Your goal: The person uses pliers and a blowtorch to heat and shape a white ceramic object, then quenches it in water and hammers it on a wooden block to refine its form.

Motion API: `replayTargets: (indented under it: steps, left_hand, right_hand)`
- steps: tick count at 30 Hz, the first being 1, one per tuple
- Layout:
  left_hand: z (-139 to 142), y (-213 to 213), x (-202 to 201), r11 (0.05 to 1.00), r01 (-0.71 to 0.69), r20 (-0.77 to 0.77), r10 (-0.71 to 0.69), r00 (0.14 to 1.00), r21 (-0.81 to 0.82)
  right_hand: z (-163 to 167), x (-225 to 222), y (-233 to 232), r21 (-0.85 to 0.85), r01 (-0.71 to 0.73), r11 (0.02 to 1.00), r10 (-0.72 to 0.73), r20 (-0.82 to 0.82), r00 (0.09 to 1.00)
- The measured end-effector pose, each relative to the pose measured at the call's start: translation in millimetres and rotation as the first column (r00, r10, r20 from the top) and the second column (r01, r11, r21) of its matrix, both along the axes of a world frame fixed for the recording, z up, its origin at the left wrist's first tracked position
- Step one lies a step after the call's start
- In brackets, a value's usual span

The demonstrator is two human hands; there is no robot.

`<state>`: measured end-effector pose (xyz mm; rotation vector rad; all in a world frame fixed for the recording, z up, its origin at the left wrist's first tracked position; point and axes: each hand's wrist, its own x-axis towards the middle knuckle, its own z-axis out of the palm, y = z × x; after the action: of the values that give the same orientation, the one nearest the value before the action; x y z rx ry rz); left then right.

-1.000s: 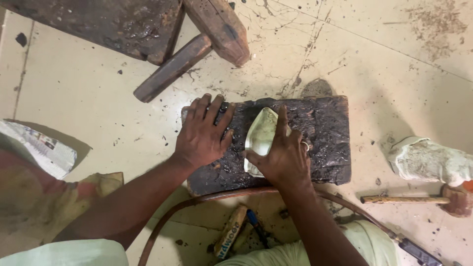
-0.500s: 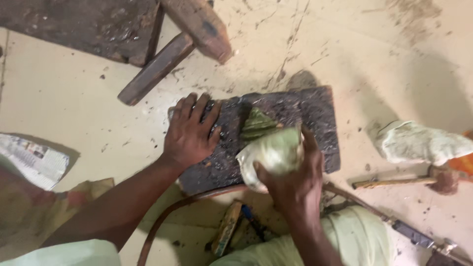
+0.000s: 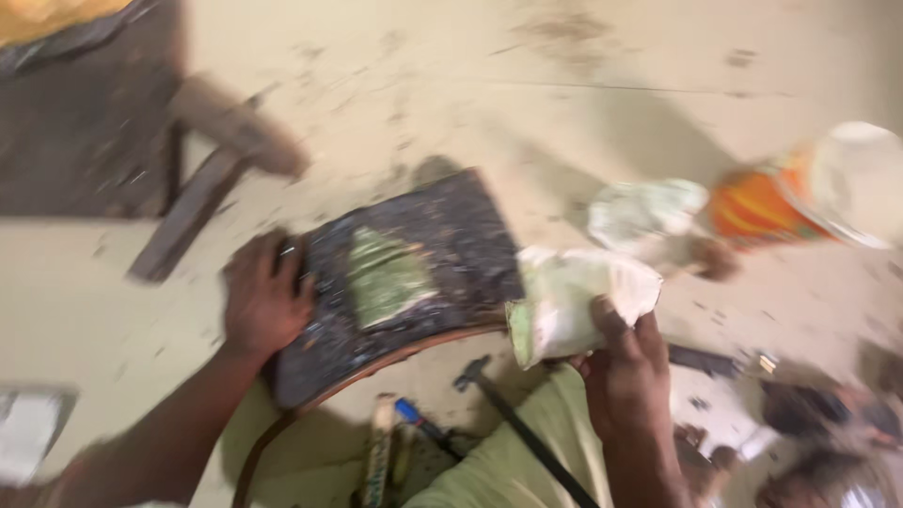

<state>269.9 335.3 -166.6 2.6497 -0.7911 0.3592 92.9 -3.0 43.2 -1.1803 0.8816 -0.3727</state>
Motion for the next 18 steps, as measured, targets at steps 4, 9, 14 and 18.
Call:
replayTargets:
  steps: [4, 9, 14, 18]
  left_hand:
    - [19.6, -24.5, -13.9, 0.997, -0.048, 0.109, 0.041, 0.993, 0.067]
    - [96.7, -117.6, -59.4, 0.999, 0.002, -0.087, -0.005, 0.996, -0.045]
    - [175.4, -269.4, -197.3, 0.524, 0.303, -0.259, -0.747, 0.612, -0.796]
    - [213.7, -361.9, -328.1, 0.473, 0.417, -0.587, -0.783, -0.205, -0.776]
  right_hand:
    - [38.8, -77.2, -58.7, 0.209, 0.176, 0.962, -0.225, 0.243, 0.944]
    - [65.7, -186.0, -92.2, 0.143, 0.426, 0.893, -0.449, 0.24, 0.861]
    - [71.0, -270.3, -103.1, 0.068, 0.648, 0.759, -0.65, 0.142, 0.747]
    - [67.7, -338.1, -95.1, -0.137, 0.754, 0.642, -0.735, 0.17, 0.657]
